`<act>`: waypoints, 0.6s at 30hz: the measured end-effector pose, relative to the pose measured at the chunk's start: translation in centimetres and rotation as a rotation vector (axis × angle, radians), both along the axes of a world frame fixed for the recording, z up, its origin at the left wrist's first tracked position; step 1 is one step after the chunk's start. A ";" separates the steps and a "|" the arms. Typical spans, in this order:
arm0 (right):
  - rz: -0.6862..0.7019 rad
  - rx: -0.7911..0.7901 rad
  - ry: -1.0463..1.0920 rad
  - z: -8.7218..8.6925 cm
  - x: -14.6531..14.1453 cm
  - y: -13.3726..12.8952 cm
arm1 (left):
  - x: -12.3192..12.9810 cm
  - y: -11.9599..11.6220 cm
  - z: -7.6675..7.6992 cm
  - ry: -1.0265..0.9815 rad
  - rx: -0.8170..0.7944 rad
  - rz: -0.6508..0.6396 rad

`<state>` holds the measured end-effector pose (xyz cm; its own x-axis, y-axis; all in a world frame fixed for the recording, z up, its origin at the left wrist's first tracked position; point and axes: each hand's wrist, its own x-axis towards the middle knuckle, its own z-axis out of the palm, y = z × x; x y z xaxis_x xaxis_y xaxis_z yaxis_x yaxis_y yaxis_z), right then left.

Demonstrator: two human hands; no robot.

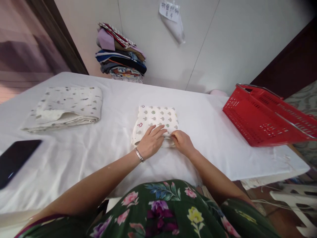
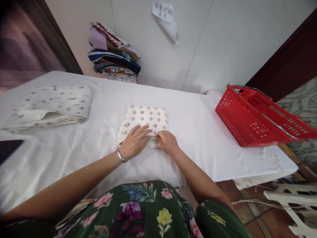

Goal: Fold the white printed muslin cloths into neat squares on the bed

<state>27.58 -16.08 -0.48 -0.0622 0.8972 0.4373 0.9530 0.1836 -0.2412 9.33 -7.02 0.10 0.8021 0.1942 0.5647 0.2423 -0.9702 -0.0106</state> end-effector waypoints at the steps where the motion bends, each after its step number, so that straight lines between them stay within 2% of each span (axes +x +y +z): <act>1: 0.019 -0.005 -0.009 0.0 -0.1 -0.2 | -0.3 -0.2 0.0 -0.012 -0.021 0.004; 5: 0.096 -0.035 -0.048 -0.1 -0.9 -0.8 | -0.7 -0.3 -0.2 -0.034 -0.086 0.024; 13: -0.058 -0.015 -0.133 -0.5 -2.1 -0.2 | 0.0 -0.7 0.0 -0.085 -0.123 0.042; 18: -0.002 -0.009 -0.182 -0.7 -1.8 -0.3 | -0.8 -0.6 -0.5 -0.066 -0.121 0.056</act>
